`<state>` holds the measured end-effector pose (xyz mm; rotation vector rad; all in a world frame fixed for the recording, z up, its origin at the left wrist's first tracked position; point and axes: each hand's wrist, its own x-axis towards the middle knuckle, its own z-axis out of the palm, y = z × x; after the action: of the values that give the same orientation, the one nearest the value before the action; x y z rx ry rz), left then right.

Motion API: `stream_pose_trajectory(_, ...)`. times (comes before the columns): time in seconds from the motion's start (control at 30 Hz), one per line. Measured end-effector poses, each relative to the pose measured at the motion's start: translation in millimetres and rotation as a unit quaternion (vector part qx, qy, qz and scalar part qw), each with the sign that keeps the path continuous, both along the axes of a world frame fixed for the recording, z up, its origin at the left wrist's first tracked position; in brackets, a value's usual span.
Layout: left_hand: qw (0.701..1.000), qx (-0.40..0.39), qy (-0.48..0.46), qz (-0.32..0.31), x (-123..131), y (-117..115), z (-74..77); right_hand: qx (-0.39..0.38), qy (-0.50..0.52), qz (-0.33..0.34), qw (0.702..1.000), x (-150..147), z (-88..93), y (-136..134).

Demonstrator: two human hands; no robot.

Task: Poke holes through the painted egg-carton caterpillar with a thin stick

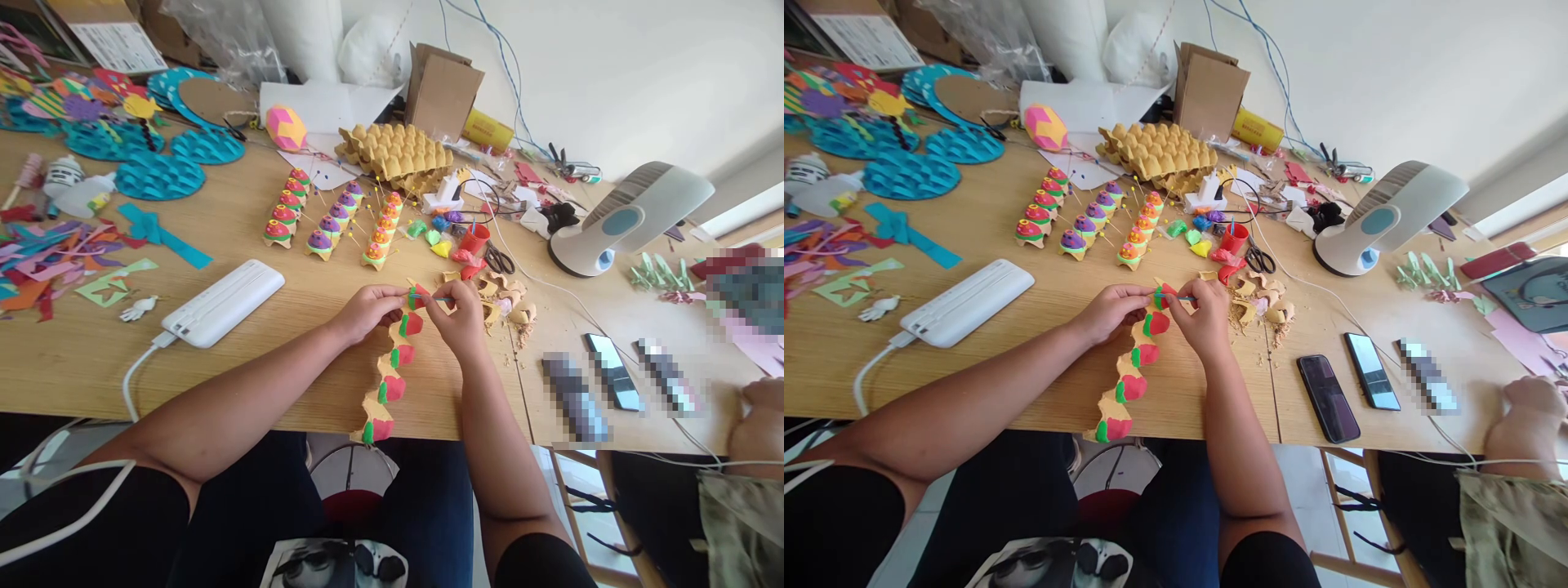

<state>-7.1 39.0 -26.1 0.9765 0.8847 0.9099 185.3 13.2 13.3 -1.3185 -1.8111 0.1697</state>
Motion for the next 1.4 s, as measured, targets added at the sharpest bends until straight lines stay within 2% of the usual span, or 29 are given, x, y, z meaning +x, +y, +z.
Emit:
stream_pose_trajectory(0.63,1.0,0.008,0.005,0.001,-0.6,0.6,-0.5,-0.011,-0.036,0.001,0.999,-0.6,1.3,-1.3)
stream_pose_trajectory(1.1,1.0,0.02,0.003,-0.004,-0.4,-0.8,-0.2,-0.016,0.041,-0.001,0.999,-0.8,0.1,0.3)
stream_pose_trajectory(1.4,0.996,0.065,0.062,-0.021,-2.9,-3.2,0.8,-0.074,0.073,-0.016,0.995,0.6,-6.2,4.2)
